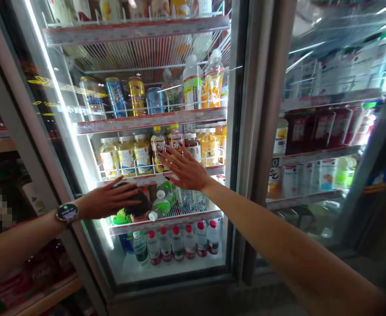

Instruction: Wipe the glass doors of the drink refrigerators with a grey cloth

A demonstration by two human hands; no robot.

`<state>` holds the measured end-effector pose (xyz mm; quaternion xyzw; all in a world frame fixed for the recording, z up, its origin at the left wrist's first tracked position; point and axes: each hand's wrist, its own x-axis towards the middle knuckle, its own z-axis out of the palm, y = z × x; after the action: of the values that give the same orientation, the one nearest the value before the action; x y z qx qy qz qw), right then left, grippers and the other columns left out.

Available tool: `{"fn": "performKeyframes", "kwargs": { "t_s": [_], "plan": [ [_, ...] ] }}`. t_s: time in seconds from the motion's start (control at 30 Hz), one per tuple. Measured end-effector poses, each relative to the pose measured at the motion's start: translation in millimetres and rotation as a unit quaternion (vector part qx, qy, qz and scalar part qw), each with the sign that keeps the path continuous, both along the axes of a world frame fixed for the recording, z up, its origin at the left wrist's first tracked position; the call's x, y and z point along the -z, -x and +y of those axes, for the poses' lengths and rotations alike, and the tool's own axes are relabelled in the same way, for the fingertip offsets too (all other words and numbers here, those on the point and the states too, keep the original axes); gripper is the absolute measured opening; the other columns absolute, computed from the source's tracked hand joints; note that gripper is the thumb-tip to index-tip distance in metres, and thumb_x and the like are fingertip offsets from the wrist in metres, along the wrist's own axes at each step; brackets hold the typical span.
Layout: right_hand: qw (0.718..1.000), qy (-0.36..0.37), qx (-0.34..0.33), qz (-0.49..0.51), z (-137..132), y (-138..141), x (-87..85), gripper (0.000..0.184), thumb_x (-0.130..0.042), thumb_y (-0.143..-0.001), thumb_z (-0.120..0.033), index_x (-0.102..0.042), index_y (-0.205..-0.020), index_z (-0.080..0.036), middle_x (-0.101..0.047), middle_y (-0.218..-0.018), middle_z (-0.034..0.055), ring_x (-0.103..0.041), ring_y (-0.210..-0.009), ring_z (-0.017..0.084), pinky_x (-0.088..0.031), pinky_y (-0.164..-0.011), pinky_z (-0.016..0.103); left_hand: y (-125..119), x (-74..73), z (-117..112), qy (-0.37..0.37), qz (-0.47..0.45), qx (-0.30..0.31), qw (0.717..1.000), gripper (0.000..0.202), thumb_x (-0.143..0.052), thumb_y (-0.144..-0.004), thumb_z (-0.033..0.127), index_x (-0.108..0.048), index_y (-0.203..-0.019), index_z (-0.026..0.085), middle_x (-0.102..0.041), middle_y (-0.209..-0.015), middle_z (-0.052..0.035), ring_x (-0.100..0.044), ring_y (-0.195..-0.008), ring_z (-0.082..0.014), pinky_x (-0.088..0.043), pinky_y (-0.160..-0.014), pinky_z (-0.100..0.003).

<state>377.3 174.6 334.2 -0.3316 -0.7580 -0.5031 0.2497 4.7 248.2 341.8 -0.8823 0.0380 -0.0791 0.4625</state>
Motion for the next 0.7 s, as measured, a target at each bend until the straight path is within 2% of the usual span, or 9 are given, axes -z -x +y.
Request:
{"fn": "performKeyframes", "kwargs": {
  "t_s": [0.07, 0.13, 0.17, 0.23, 0.27, 0.33, 0.5, 0.63, 0.7],
  "plan": [
    [1.0, -0.002, -0.01, 0.002, 0, 0, 0.5, 0.082, -0.047, -0.106, -0.04, 0.001, -0.17, -0.023, -0.035, -0.172, 0.0101, -0.028, -0.162, 0.028, -0.019, -0.134, 0.06, -4, -53.8, -2, -0.014, -0.07, -0.018, 0.997, 0.06, -0.061, -0.098, 0.034, -0.046, -0.156, 0.032, -0.041, -0.168, -0.0044, -0.031, -0.16, -0.0269, -0.005, -0.135, -0.059],
    [1.0, 0.001, -0.02, 0.012, 0, -1, 1.2, 0.085, -0.047, -0.106, -0.038, 0.007, -0.169, -0.025, -0.033, -0.173, 0.0085, -0.027, -0.162, 0.028, -0.019, -0.134, 0.059, -6, -94.5, -2, -0.03, -0.141, -0.032, 0.989, 0.055, -0.06, -0.101, 0.035, -0.049, -0.154, 0.029, -0.035, -0.171, -0.0055, -0.028, -0.161, -0.0296, -0.006, -0.133, -0.064],
    [1.0, 0.005, -0.023, 0.016, 0, -1, 1.7, 0.086, -0.047, -0.106, -0.038, 0.01, -0.168, -0.026, -0.032, -0.173, 0.0075, -0.026, -0.162, 0.027, -0.019, -0.134, 0.059, -7, -107.5, -1, -0.033, -0.172, -0.039, 0.984, 0.052, -0.059, -0.101, 0.036, -0.051, -0.152, 0.027, -0.032, -0.172, -0.0052, -0.026, -0.161, -0.0305, -0.007, -0.133, -0.065],
    [0.999, 0.013, -0.026, 0.021, -1, -2, 3.3, 0.087, -0.048, -0.105, -0.036, 0.013, -0.168, -0.028, -0.031, -0.174, 0.0066, -0.026, -0.162, 0.028, -0.018, -0.134, 0.06, -7, -117.8, -1, -0.027, -0.228, -0.049, 0.972, 0.048, -0.056, -0.102, 0.037, -0.055, -0.148, 0.022, -0.026, -0.174, -0.0037, -0.024, -0.161, -0.0316, -0.009, -0.133, -0.064],
    [0.999, 0.016, -0.024, 0.023, -2, -2, 4.4, 0.087, -0.047, -0.106, -0.035, 0.014, -0.167, -0.029, -0.031, -0.174, 0.0062, -0.025, -0.163, 0.028, -0.018, -0.134, 0.06, -7, -116.0, 0, -0.022, -0.248, -0.051, 0.967, 0.048, -0.055, -0.102, 0.038, -0.057, -0.147, 0.02, -0.024, -0.175, -0.0029, -0.023, -0.161, -0.0319, -0.01, -0.133, -0.063],
    [0.999, 0.025, -0.018, 0.026, -3, -3, 7.2, 0.087, -0.047, -0.106, -0.035, 0.015, -0.167, -0.031, -0.029, -0.174, 0.0054, -0.023, -0.163, 0.028, -0.018, -0.134, 0.062, -7, -103.0, -1, -0.019, -0.272, -0.049, 0.961, 0.048, -0.053, -0.102, 0.037, -0.057, -0.146, 0.018, -0.021, -0.176, -0.002, -0.021, -0.162, -0.0321, -0.012, -0.134, -0.06],
    [0.999, 0.032, -0.021, 0.03, -4, -6, 13.2, 0.088, -0.051, -0.103, -0.033, 0.01, -0.167, -0.039, -0.021, -0.177, 0.0012, -0.024, -0.163, 0.03, -0.019, -0.132, 0.067, -3, -49.1, 0, -0.008, -0.282, -0.053, 0.958, 0.059, -0.061, -0.1, 0.038, -0.046, -0.156, 0.025, -0.016, -0.177, -0.0035, -0.017, -0.163, -0.0338, -0.014, -0.134, -0.06],
    [0.998, 0.037, -0.026, 0.036, -3, -7, 13.6, 0.091, -0.055, -0.1, -0.031, 0.006, -0.168, -0.041, -0.019, -0.177, -0.0005, -0.028, -0.161, 0.033, -0.019, -0.131, 0.07, 6, 0.6, 7, 0.008, -0.226, -0.053, 0.973, 0.075, -0.062, -0.098, 0.042, -0.028, -0.165, 0.037, -0.03, -0.173, -0.004, -0.022, -0.162, -0.0334, -0.015, -0.134, -0.06],
    [0.998, 0.035, -0.029, 0.032, -4, -7, 13.2, 0.091, -0.056, -0.099, -0.03, 0.003, -0.168, -0.04, -0.018, -0.177, -0.0006, -0.028, -0.161, 0.034, -0.02, -0.13, 0.071, 11, 25.4, 11, 0.018, -0.201, -0.054, 0.978, 0.081, -0.062, -0.097, 0.045, -0.021, -0.167, 0.039, -0.039, -0.169, -0.0043, -0.028, -0.161, -0.032, -0.013, -0.135, -0.059]
  ]
}}
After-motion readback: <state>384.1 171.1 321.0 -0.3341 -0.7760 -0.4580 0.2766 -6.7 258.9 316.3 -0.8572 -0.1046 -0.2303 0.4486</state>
